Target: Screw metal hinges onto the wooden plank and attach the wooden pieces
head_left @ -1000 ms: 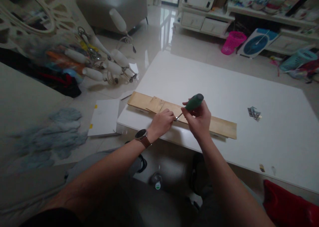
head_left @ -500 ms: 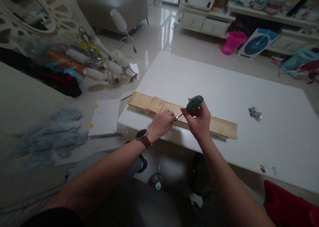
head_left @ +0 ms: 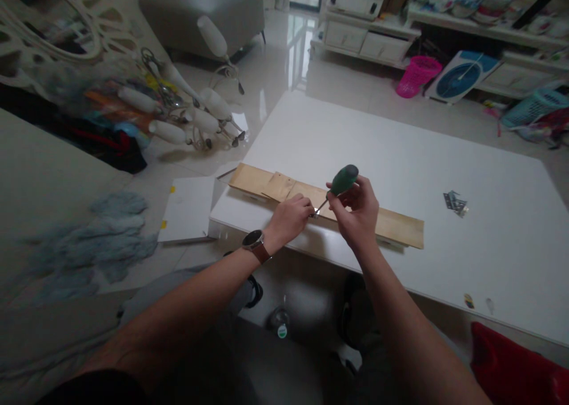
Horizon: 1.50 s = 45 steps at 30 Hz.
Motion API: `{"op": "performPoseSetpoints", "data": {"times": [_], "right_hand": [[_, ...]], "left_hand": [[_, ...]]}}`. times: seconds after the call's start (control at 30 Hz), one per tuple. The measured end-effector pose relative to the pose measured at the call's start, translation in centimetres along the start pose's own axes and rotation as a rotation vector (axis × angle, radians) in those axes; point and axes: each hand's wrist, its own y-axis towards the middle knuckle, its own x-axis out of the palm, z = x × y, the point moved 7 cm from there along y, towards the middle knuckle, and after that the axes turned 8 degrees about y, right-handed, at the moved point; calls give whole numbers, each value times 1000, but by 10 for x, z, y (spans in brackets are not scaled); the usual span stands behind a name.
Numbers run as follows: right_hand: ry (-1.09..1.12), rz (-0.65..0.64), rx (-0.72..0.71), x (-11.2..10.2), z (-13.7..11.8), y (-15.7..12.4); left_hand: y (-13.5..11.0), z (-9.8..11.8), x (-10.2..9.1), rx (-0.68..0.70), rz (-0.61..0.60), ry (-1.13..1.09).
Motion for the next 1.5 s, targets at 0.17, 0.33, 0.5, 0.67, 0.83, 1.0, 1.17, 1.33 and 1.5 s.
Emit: {"op": "performPoseSetpoints", "data": {"times": [0.17, 0.33, 0.5, 0.67, 0.83, 1.0, 1.17, 1.33, 1.5], "right_hand": [[-101, 43, -45, -4, -1, 0], [-43, 17, 11, -2, 4, -1], [1, -28, 5, 2, -1, -2], [8, -41, 10, 3, -1, -2], [-40, 6, -47, 0, -3, 0], [-91, 10, -35, -1, -3, 1], [-65, -36, -27, 2, -6, 0], [-12, -82, -25, 5, -7, -1], [-27, -15, -49, 1, -8, 0]], "left_hand": [[0, 0, -1, 6, 15, -12], [0, 1, -2, 9, 4, -19], [0, 1, -1, 0, 13, -24], [0, 0, 1, -6, 10, -32], [0, 0, 0, -4, 15, -26], [1, 0, 0, 1, 21, -12], [1, -1, 0, -5, 22, -23], [2, -2, 2, -15, 6, -45], [1, -2, 1, -23, 9, -53]]}}
